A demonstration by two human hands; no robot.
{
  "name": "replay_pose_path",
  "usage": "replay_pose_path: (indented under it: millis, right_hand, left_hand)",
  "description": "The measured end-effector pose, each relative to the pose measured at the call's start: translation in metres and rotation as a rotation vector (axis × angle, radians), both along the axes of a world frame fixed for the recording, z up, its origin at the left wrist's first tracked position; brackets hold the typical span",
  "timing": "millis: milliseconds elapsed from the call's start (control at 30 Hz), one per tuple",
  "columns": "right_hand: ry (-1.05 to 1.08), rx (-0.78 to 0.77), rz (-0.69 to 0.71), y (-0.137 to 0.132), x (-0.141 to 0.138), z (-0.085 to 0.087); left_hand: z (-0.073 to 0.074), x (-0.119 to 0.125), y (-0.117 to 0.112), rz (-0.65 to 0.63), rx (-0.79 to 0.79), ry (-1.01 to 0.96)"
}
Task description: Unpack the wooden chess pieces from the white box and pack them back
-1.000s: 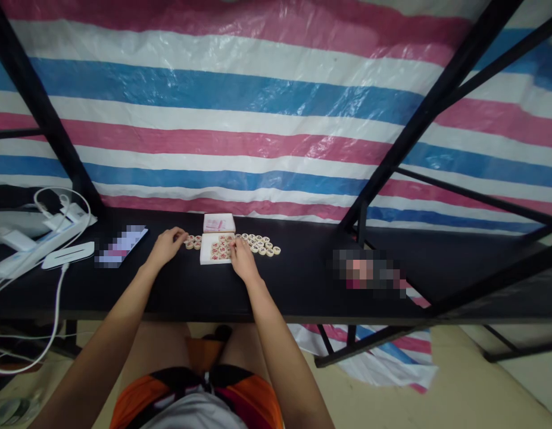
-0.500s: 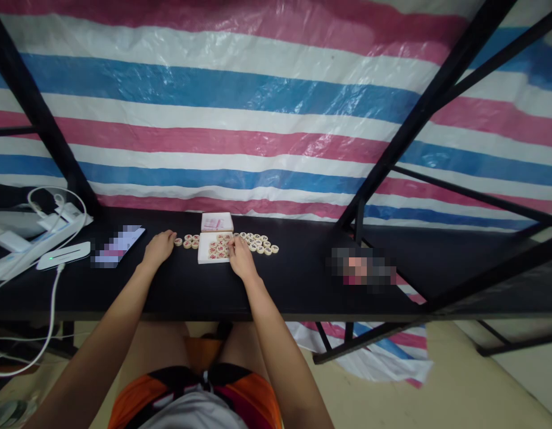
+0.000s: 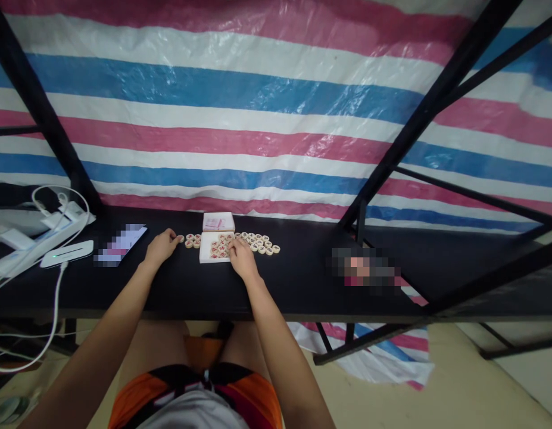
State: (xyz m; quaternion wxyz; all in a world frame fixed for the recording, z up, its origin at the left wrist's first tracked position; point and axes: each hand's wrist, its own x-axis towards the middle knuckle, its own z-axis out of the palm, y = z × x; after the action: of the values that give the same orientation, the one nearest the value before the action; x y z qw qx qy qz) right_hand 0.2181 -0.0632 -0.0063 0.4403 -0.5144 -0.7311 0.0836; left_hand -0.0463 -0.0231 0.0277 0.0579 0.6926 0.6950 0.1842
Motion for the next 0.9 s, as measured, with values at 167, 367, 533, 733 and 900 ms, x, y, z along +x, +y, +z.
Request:
replay_pose_path:
  millis: [167, 367, 533, 733, 900]
  right_hand:
    - [-0.01, 0.002, -0.008, 0.001, 0.0, 0.0]
    - [-0.018, 0.016, -0.013, 0.0, 0.0, 0.0]
    - [-0.025, 0.002, 0.008, -0.001, -0.002, 0.001]
    - [-0.012, 0.008, 0.0, 0.0, -0.001, 0.0]
    - [-0.044, -0.02, 0.002, 0.0, -0.001, -0.001]
  left_hand:
    - [-0.001, 0.003, 0.002, -0.025, -0.008, -0.007]
    - [-0.002, 0.003, 0.002, -0.083, 0.047, -0.042]
    - [0.001, 0.025, -0.013, -0.34, 0.254, -0.011]
    - [-0.002, 0.053, -0.026, -0.762, 0.268, 0.062]
    - [-0.002, 0.051, -0.027, -0.786, 0.273, 0.06]
